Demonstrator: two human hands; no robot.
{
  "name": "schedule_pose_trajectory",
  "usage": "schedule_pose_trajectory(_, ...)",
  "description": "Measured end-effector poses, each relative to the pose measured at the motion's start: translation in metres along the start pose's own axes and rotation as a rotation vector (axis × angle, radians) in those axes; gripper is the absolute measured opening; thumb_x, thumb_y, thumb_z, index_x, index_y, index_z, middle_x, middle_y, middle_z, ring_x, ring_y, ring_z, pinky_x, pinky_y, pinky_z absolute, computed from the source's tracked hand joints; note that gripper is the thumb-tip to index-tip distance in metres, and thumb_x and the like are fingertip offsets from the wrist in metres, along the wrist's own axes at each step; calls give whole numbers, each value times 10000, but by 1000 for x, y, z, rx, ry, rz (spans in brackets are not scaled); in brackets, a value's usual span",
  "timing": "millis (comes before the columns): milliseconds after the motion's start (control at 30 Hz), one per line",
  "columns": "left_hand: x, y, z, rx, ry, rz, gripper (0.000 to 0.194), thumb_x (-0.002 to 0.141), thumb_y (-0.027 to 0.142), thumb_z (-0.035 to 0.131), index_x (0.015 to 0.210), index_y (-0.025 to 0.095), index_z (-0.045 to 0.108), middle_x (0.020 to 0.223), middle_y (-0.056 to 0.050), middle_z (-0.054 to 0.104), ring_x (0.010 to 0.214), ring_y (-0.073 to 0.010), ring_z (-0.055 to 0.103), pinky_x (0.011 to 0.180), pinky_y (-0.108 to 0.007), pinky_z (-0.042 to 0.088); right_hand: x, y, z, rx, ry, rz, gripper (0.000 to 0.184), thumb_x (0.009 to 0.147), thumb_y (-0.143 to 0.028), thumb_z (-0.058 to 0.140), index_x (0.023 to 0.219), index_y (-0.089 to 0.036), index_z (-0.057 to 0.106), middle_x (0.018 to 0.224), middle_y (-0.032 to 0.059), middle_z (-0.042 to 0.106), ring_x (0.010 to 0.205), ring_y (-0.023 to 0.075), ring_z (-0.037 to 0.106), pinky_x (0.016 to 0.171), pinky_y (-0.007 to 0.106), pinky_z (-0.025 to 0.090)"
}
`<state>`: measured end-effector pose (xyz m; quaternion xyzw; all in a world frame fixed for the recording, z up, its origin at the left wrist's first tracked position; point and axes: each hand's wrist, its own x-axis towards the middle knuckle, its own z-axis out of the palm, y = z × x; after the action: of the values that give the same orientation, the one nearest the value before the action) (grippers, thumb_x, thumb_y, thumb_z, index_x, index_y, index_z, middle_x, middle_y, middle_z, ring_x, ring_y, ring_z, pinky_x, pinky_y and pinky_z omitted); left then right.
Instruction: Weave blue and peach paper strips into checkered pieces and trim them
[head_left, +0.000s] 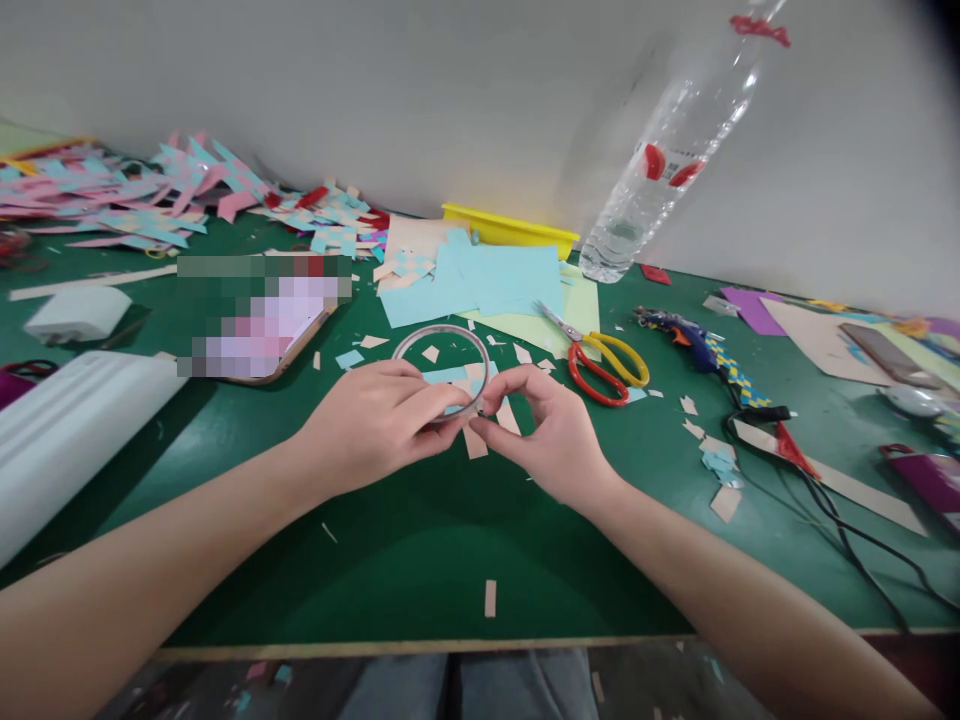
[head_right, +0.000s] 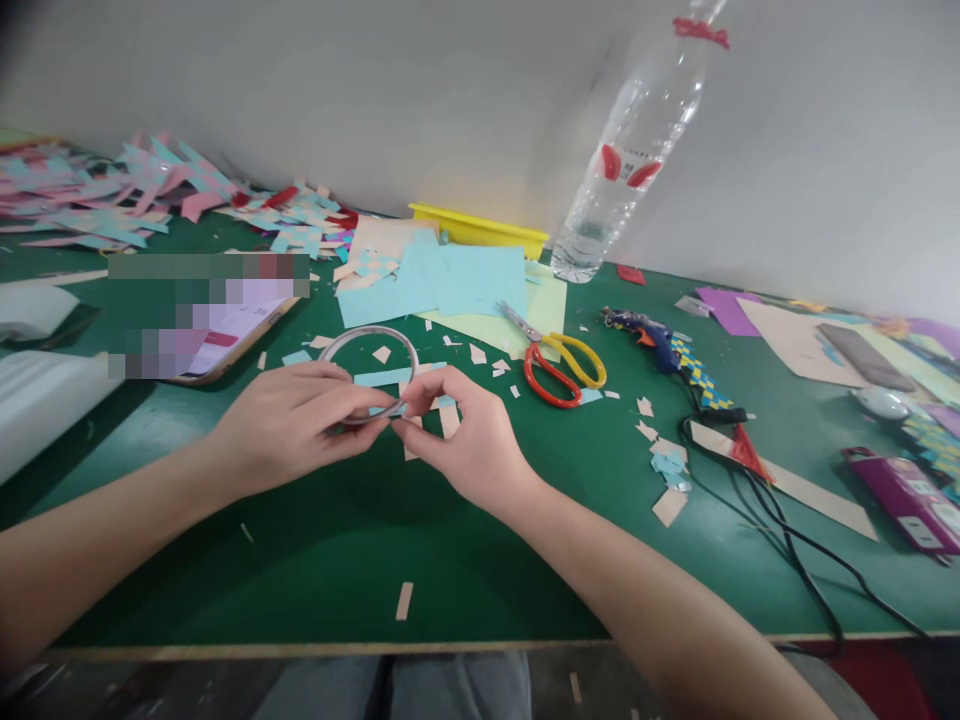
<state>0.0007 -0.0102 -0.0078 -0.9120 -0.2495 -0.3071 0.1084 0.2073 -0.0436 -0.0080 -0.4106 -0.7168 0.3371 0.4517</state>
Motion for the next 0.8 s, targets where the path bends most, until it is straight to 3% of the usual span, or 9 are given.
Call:
schedule_pose_trajectory(300,6,5,-3,20,66,115,60,862,136,566,902,181,569,737,6,719,560,-129,592,638,-306,473,0,-7,-1,-223,37,-31,63,785,-187,666,746,-224,634,747,-34,673,744,136,606,809,355,455)
schedule_pose_trajectory(500,7,10,-6,7,172,77,129,770,127,657,810,182,547,624,32,672,486,-121,540,595,-313,463,1,-8,1,-274,60,-243,48,797,-179,677,795,-225,663,780,-7,635,786,143,587,799,352,455)
schedule_pose_trajectory(667,5,12,-9,13,172,89,132,768,154,664,759,207,544,564,48,627,462,-121,518,567,-306,451,0,-8,0,-513,95,-413,58,838,-220,640,789,-234,669,754,1,527,751,139,519,765,348,440)
schedule_pose_trajectory(800,7,13,-10,-38,186,60,130,754,132,659,743,212,556,529,56,600,448,-114,501,568,-294,449,-2,-7,0,-667,179,-560,84,841,-207,640,775,-258,651,721,-11,495,745,131,503,851,370,420)
